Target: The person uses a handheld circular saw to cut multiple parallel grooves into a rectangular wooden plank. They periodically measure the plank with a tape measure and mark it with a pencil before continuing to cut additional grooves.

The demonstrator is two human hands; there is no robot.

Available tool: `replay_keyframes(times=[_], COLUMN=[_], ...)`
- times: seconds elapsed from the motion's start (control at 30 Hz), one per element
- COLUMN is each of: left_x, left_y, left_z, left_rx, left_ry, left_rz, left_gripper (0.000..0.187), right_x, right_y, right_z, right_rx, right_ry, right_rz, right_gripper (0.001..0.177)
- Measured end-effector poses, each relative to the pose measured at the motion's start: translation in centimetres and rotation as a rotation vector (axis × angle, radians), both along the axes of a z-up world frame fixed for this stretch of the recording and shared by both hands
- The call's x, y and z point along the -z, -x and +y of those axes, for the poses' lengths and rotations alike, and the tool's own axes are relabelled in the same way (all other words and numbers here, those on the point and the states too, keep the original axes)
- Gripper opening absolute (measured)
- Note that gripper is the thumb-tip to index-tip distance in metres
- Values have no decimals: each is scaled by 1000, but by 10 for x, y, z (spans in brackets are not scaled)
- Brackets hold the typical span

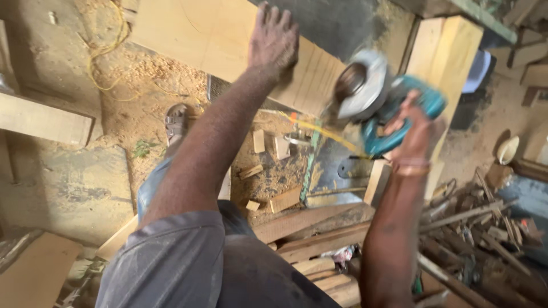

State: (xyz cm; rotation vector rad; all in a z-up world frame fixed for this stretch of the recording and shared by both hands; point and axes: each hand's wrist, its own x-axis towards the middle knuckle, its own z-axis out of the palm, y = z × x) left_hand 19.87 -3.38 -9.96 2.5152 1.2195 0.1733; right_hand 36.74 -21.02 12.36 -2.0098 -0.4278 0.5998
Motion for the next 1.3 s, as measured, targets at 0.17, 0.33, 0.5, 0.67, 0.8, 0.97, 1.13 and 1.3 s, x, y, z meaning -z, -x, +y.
replay_keyframes(times=[0.17,0.33,0.5,0.67,0.8,0.97,1.13,1.3], left_x=[-5,20,35,0,-17,-18,-10,-17], left_y=[6,-6,-14,3,15,15,7,10], left_z=[-7,2,8,5,4,7,2,10], left_rx=[-58,-53,-55,-16,10,6,-29,-43], left_ry=[-39,-29,97,-44,55,77,52,59], left_rz=[-57,-69,-132,-81,-66,-123,-136,-97], left_gripper=[28,35,32,45,26,29,26,27], right_x=[11,32,32,34,32,37,59,39], right_y=[73,92,76,54,36,0,-58,-67], right_z=[-70,-79,-58,-14,18,66,113,109], right_rx=[-20,-26,-27,-63,-105,-125,-78,-49], right_ry=[20,-4,20,18,69,39,31,-142], right_rz=[97,162,136,55,-44,-26,12,138], right_gripper=[17,13,10,9,6,5,7,11])
